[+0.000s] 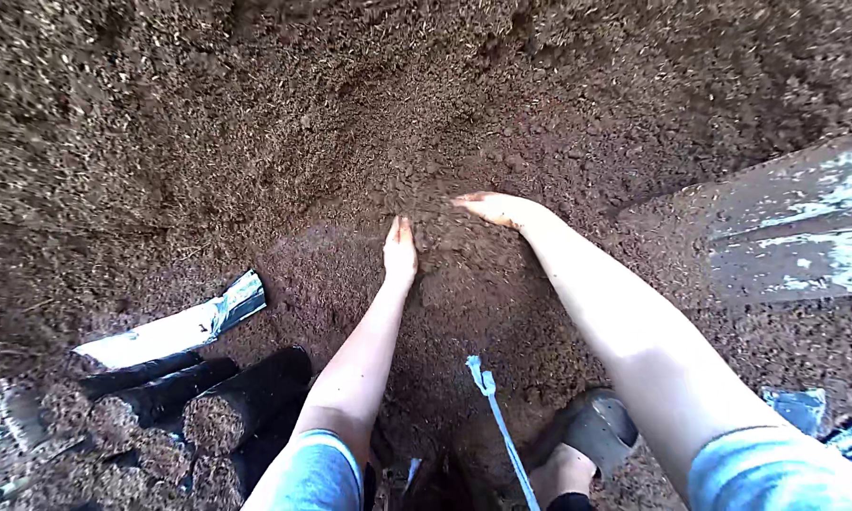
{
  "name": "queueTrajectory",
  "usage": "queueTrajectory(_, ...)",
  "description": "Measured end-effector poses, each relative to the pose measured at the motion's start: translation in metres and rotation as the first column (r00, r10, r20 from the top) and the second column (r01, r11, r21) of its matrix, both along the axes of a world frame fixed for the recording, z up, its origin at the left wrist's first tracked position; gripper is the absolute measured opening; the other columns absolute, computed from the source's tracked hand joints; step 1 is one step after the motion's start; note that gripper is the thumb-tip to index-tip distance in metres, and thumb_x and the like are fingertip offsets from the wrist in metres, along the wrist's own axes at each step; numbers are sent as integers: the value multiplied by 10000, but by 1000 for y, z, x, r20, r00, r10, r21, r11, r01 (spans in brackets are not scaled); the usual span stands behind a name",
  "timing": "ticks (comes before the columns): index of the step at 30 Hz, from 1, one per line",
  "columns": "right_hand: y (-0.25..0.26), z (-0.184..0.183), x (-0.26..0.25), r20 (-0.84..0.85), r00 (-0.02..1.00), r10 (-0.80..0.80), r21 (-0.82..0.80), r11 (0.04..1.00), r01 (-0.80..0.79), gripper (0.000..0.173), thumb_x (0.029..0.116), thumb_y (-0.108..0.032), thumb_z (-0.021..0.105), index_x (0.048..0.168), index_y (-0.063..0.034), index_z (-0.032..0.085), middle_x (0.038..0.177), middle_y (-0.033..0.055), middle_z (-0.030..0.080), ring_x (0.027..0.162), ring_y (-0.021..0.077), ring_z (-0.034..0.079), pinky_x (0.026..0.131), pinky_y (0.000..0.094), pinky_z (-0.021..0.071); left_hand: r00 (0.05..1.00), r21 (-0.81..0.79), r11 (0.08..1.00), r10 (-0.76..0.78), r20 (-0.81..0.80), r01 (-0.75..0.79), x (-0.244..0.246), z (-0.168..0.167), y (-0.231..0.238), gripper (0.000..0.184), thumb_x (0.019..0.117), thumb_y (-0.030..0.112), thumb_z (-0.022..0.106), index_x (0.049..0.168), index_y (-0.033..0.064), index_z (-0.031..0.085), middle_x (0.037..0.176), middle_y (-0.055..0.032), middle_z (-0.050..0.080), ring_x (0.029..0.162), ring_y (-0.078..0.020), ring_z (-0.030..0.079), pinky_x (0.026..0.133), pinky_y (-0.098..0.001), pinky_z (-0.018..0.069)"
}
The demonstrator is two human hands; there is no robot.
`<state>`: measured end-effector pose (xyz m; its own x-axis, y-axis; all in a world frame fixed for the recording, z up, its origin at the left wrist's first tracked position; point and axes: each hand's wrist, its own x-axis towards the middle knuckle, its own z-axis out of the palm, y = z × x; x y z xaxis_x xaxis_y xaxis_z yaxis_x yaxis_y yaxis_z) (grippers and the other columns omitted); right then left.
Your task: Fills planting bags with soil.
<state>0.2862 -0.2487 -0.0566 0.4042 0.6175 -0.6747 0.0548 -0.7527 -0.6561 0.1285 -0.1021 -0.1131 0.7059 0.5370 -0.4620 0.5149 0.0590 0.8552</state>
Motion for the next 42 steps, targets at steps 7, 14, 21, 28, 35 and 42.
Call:
queueTrajectory(7,-92,-6,-42,126,958,-257,111,963,244,570,1105,-400,379,1489,7,488,1567,214,446,1476,312,408,1235,487,288,894,209,902,-414,172,378,-55,41,21,449,1116,267,374,1419,20,594,1479,-126,588,1415,-211,514,1227,-416,370)
queueTrajectory(14,-85,-31,-55,198,878,-436,143,899,414,616,1086,-470,398,1499,-23,492,1573,201,442,1489,283,390,1240,481,258,990,680,728,140,-29,-83,-174,-62,134,538,1105,302,296,1466,-19,532,1557,-201,490,1505,-328,387,1278,-455,200)
queueTrajectory(21,-77,-44,-50,211,878,-430,203,898,391,556,1094,-430,382,1458,-43,547,1532,197,494,1461,271,428,1223,477,285,988,318,936,151,36,-154,-131,-35,65,539,1123,318,282,1540,21,451,1565,-216,465,1496,-285,393,1262,-434,263)
queueTrajectory(28,-72,-36,-50,162,859,-485,177,871,458,555,1100,-405,414,1478,-10,509,1552,203,465,1473,253,405,1234,436,265,949,-54,989,-116,293,138,-82,15,-17,493,1118,234,360,1554,11,410,1593,-161,447,1462,-221,445,1229,-415,344)
queueTrajectory(35,-87,-12,-65,186,778,-600,206,798,566,542,1075,-497,427,1435,-123,580,1432,90,588,1291,104,555,1105,356,438,999,464,885,-48,3,41,-62,58,107,326,1045,233,535,1287,74,685,1314,-135,667,1260,-251,610,1077,-448,500)
queueTrajectory(42,-128,18,-113,367,594,-716,316,696,645,442,1083,-278,460,1351,49,590,1375,207,601,1270,176,576,1103,351,433,570,565,816,410,-712,120,-134,45,190,748,957,282,681,1544,-56,363,1571,-355,359,1452,-546,357,1106,-757,327)
